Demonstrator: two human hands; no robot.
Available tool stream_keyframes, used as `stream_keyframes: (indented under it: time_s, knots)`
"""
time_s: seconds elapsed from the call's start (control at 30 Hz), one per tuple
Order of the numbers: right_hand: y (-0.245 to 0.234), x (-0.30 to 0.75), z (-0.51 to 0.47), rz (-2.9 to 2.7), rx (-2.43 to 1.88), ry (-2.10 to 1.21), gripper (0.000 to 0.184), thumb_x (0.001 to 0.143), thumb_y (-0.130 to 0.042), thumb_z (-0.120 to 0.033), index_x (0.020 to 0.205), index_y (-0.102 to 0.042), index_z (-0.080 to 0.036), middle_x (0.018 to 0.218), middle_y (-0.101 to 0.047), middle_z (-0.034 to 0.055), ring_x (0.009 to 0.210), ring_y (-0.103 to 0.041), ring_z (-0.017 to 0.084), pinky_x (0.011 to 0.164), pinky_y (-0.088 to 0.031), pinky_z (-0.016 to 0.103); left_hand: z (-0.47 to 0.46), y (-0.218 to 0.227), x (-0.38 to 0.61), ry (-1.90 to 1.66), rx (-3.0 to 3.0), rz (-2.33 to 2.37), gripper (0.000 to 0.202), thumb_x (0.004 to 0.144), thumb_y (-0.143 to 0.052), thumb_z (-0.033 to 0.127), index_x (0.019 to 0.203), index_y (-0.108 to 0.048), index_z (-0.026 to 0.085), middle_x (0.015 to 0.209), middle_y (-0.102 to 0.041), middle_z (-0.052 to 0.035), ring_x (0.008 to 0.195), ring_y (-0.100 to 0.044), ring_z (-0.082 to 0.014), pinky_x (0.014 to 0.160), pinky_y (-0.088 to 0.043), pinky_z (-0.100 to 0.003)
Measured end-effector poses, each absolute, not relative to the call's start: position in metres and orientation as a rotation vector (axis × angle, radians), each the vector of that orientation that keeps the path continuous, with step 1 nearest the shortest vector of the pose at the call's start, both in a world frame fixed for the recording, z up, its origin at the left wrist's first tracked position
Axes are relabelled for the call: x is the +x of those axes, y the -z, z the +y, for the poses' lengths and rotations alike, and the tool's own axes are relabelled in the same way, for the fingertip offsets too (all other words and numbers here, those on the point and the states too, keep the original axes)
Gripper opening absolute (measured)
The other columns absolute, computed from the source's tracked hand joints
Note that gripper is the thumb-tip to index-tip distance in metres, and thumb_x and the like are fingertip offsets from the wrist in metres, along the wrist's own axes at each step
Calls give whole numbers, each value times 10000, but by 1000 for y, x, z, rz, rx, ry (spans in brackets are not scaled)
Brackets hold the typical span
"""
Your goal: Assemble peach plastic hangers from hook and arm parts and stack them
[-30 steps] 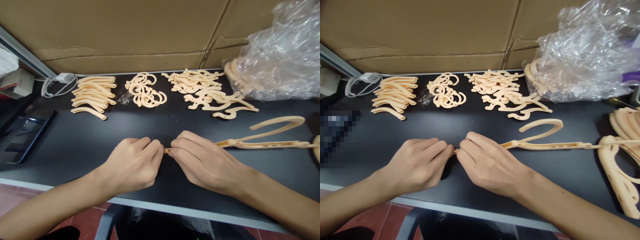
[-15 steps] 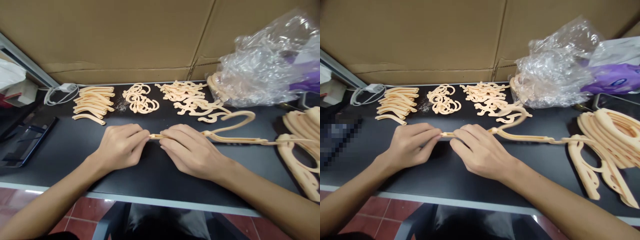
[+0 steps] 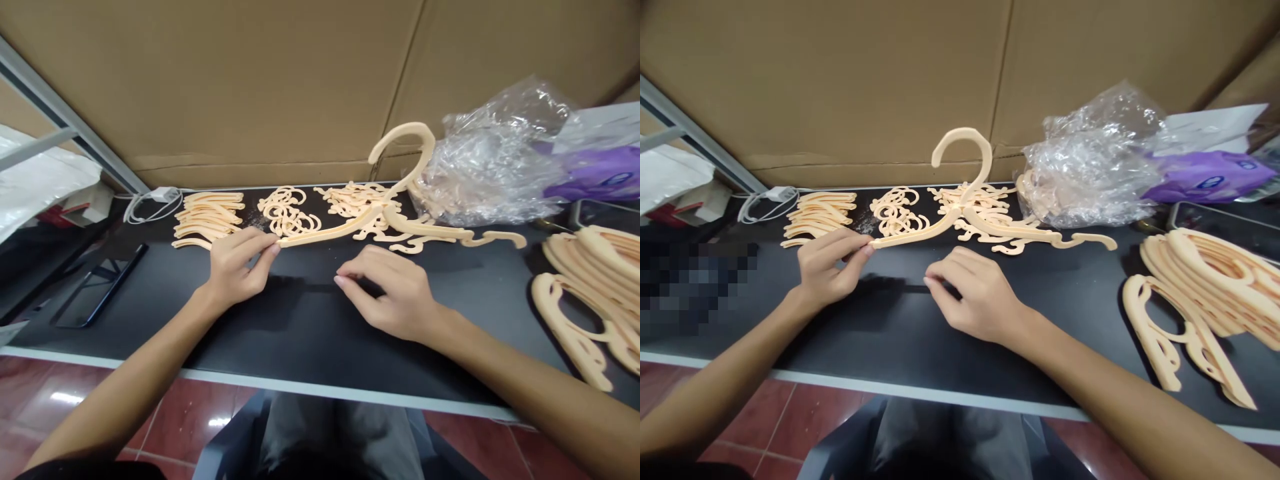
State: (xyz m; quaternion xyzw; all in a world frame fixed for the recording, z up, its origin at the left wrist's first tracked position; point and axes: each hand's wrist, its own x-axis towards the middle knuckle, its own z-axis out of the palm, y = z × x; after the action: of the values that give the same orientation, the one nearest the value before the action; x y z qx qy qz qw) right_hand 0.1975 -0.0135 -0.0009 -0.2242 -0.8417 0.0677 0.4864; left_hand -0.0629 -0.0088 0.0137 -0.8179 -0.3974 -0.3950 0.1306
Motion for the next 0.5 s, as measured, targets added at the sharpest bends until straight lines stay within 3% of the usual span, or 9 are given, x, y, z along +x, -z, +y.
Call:
stream_keyframes:
  time_s: [0.1,0.27,0.37,0.5]
  knots:
    - [2,198,-7,-1820,-779,-614,35,851,-681,-194,840,-668,-163,691,-664,13,616,-595,125,580,-478,270,-8,-16,-65,1132,-2381,-1233,154,966,-555,225,876,-678,201,771,-706,-29,608,-595,-117,587,-489,-253]
    - [-1,202,10,-1264,-835,-1383,333,741,-771,-386,975,-644,-184,684,-653,-2,591,-544,137,525,-416,279,-3,-16,-70,1188,-2436,-1303,214,956,-557,252,809,-687,167,646,-641,-10,556,-527,-110,567,-438,-257]
    - [-9,208,17,-939,-814,-1561,324,729,-745,-424,924,-593,-215,658,-607,-14,587,-517,138,493,-388,264,2,-14,-74,1248,-2414,-1364,219,929,-580,267,783,-701,157,588,-593,10,524,-482,-102,541,-399,-246]
    - [-21,217,21,-621,-869,-1534,190,768,-676,-373,840,-589,-220,620,-547,-18,576,-490,120,479,-382,234,5,-11,-77,1259,-2398,-1450,202,894,-605,271,804,-733,143,578,-599,16,500,-473,-90,528,-384,-230]
